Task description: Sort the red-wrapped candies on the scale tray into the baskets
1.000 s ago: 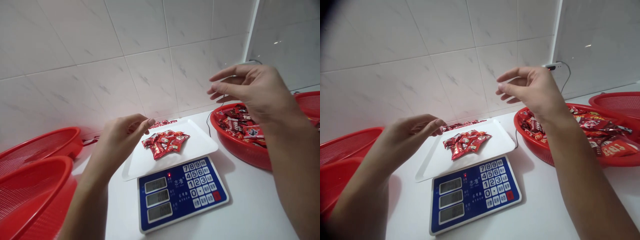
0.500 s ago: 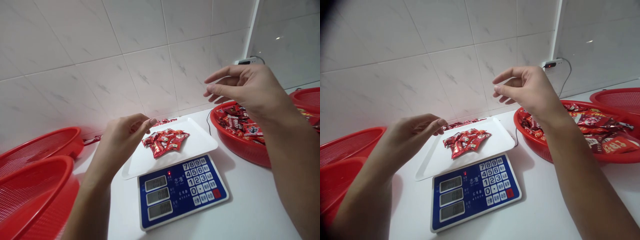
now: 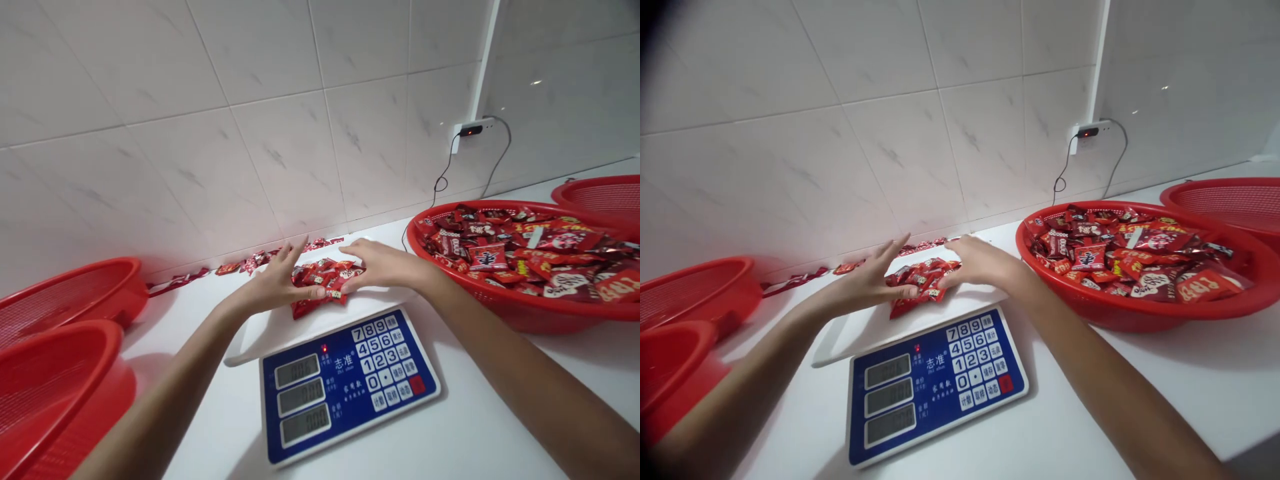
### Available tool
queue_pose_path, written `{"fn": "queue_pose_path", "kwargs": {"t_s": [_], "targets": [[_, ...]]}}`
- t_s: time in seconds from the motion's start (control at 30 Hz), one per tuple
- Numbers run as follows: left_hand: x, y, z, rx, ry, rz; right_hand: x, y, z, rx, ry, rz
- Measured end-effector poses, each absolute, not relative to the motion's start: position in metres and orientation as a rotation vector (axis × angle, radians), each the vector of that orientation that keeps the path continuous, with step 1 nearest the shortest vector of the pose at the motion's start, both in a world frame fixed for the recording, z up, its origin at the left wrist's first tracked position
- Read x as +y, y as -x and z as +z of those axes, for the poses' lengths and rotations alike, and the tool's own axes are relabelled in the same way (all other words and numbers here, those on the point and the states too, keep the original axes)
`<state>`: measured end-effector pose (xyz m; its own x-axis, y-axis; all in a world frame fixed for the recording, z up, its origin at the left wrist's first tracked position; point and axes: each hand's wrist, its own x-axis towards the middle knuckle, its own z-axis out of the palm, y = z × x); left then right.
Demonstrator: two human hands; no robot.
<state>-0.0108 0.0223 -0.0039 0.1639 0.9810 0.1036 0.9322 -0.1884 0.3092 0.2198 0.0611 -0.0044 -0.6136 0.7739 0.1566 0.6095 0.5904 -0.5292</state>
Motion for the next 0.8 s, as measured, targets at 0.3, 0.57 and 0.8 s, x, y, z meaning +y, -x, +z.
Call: {"fn": "queue_pose_path", "kwargs": {"t_s": [0.3,0.57,0.8], "targets": [[0.031,-0.002,-0.030,1.585,-2.296,0.309,0.074,-0.206,-0.029,-2.528,0.938,0.711],[0.023,-0.034,-0.036,1.674,-2.390,0.465,0.061,-0.204,-0.019,-2.466,0.954,1.000],[0.016,-0.041,-0.038,1.844,-2.434,0.500,0.055,-0.215,-0.005,-2.607,0.881,0.994]]}}
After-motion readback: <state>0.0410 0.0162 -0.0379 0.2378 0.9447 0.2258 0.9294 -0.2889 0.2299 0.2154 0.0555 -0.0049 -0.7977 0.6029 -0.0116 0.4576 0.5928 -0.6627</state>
